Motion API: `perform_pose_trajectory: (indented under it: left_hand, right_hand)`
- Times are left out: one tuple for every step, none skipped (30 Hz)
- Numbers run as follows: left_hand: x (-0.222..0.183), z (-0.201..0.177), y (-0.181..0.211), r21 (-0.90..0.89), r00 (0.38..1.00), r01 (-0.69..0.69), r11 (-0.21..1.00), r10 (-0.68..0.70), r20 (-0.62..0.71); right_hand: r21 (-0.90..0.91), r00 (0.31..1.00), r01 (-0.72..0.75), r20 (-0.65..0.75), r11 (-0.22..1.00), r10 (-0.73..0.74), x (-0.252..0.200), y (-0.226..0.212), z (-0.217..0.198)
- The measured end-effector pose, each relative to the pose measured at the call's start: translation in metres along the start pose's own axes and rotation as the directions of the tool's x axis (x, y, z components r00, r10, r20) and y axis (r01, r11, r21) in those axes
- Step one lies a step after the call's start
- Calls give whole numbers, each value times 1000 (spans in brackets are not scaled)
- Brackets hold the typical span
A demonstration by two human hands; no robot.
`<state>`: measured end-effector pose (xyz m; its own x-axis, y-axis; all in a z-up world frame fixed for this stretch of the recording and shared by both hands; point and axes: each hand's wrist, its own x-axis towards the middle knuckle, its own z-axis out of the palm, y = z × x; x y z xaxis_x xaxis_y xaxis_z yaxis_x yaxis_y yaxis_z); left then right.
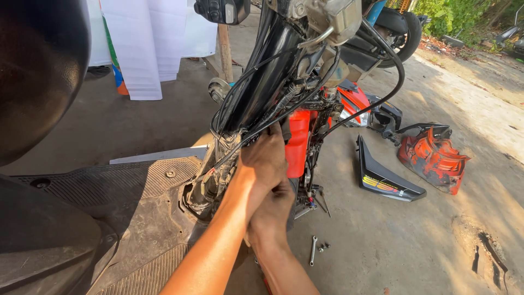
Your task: Repairing and cleaning motorcycle components using a cloth and screwdriver
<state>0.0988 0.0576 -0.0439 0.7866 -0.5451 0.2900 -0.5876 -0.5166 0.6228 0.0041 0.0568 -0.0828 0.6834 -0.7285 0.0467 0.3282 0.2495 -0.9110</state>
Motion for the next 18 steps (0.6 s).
perform_pose_trajectory:
  left_hand:
    - [-2,-2,0,-1,1000,0,1000,0,4]
    - [-2,-6,-1,47,999,-7,999,5,37]
    - [-2,-10,-2,95,998,-15,995,8,70]
    - [2,8,-5,94,998,-15,995,9,67]
    - [6,25,-7,59,991,1,998,7,-136]
    - [10,45,-9,20,945,10,1000,-3,-327]
    - [8,46,-5,17,946,8,1000,-3,-324]
    - [8,46,-1,12,952,15,1000,-11,-305]
    - [8,46,4,7,958,22,1000,-19,-285]
    - [9,43,4,10,958,19,1000,-15,-287]
    - [10,39,5,9,965,32,999,-28,-262]
    - [9,37,5,6,971,48,999,-45,-234]
    - [10,35,4,7,972,47,999,-44,-233]
    - [9,33,4,3,977,66,998,-64,-204]
    - [8,31,3,-1,981,85,996,-84,-175]
    - [9,29,4,-2,981,85,996,-84,-174]
    - [9,27,4,-4,984,101,995,-101,-144]
    - [11,22,3,-3,986,118,993,-118,-119]
  right_hand:
    - [-1,1000,-2,-3,1000,2,1,3,-2]
    - [-96,1000,21,-9,995,-22,3,5,-2]
    - [-191,999,43,-13,981,-46,5,8,-2]
    - [-192,999,45,-10,980,-48,3,-8,-6]
    - [-206,1000,-7,8,978,9,2,-23,-10]
    - [-222,998,-61,19,973,67,0,-38,-16]
    - [-224,998,-62,15,973,67,0,-29,-18]
    - [-227,1000,-19,1,974,19,1,-21,-18]
    - [-231,999,25,-13,973,-29,2,-14,-19]
    - [-228,999,28,-13,973,-32,2,-10,-15]
    - [-262,996,82,-3,962,-86,2,-6,-10]
    - [-298,991,132,6,946,-136,2,-1,-7]
    - [-297,991,131,4,946,-136,3,0,-8]
    - [-305,986,163,20,938,-165,3,1,-11]
    - [-312,981,194,35,930,-193,3,3,-13]
    - [-313,981,194,34,930,-193,3,4,-17]
    - [-321,970,243,56,916,-237,3,4,-20]
    - [-323,956,293,83,900,-282,4,4,-21]
